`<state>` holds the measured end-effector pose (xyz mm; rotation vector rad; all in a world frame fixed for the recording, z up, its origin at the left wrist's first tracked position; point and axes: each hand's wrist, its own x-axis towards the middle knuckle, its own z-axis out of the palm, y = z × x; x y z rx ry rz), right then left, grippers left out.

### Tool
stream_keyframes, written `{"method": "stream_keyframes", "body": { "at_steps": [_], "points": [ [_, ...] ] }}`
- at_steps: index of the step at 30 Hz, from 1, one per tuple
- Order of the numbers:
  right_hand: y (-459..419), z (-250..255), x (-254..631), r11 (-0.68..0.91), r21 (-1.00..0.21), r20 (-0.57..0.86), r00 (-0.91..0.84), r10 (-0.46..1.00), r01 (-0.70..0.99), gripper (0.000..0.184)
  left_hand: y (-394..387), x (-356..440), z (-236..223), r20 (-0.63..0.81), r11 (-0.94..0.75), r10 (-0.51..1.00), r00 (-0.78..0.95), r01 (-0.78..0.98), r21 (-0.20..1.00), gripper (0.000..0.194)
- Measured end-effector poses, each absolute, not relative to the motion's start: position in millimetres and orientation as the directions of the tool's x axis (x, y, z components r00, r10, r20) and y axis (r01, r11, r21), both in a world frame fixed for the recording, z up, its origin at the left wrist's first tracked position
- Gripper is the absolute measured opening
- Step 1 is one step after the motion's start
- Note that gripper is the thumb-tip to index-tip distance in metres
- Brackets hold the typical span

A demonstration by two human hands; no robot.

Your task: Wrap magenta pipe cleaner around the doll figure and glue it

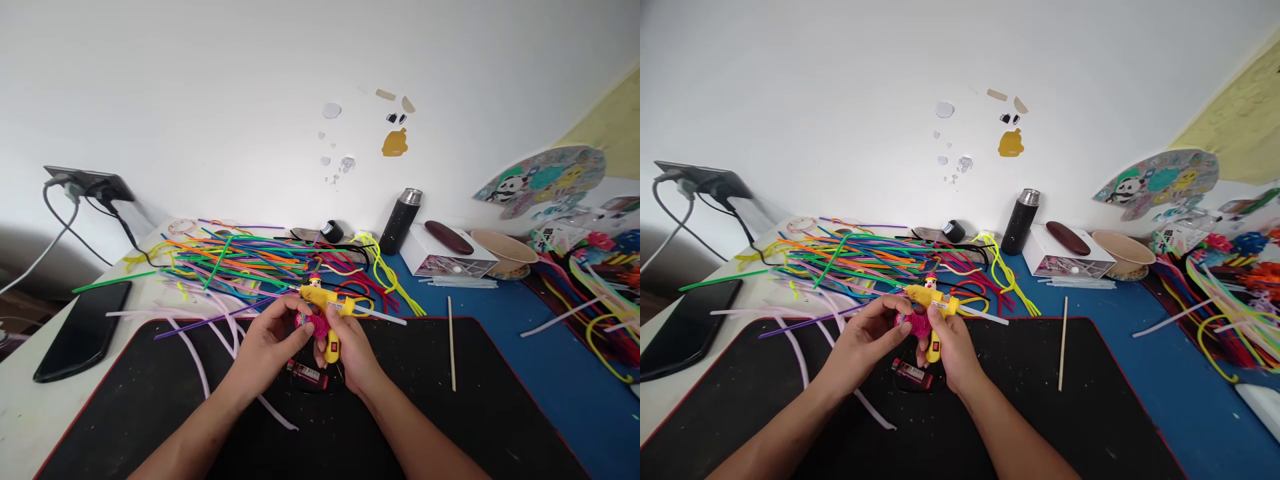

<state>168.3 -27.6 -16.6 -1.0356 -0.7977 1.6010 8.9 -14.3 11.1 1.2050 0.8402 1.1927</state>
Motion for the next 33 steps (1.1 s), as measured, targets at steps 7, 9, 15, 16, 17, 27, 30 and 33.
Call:
{"method": "stream_keyframes", "body": {
  "at_steps": [7,9,15,16,17,27,30,33],
  "points": [
    [-27.1,-20.6,167.9,-0.282,-0.875,-0.238,-0.157,0.958,-0.394,0.064,-17.4,10.3,11.4,0.088,0.047,0.918,0.387,-0.327,0.944,0.021],
    [-26.6,-21.1,168.2,-0.28,-0.871,-0.237,-0.156,0.959,-0.404,0.063,-16.4,9.7,10.3,0.096,0.061,0.903,0.418,-0.347,0.936,0.019],
    [-23.6,-23.8,168.7,-0.26,-0.86,-0.217,-0.147,0.965,-0.439,0.061,-16.1,9.3,6.3,0.129,0.043,0.886,0.445,-0.356,0.933,0.017],
    [-23.3,-24.4,168.7,-0.256,-0.862,-0.215,-0.142,0.966,-0.438,0.062,-16.4,9.2,5.6,0.135,0.036,0.886,0.444,-0.355,0.934,0.017],
    [-23.2,-24.9,168.7,-0.252,-0.864,-0.213,-0.138,0.967,-0.436,0.062,-16.5,9.2,5.0,0.138,0.034,0.884,0.447,-0.354,0.935,0.016],
    [-27.4,-22.0,167.8,-0.248,-0.866,-0.215,-0.123,0.969,-0.435,0.057,-14.9,7.5,8.0,0.181,-0.017,0.872,0.454,-0.341,0.94,0.015],
    [-27.7,-22.7,166.9,-0.255,-0.856,-0.219,-0.131,0.967,-0.451,0.058,-14.5,6.7,7.4,0.176,-0.011,0.865,0.47,-0.333,0.943,0.014],
    [-27.9,-23.1,166.0,-0.259,-0.85,-0.22,-0.139,0.966,-0.459,0.06,-14.4,5.3,6.3,0.164,-0.009,0.861,0.481,-0.307,0.952,0.013]
  ]
}}
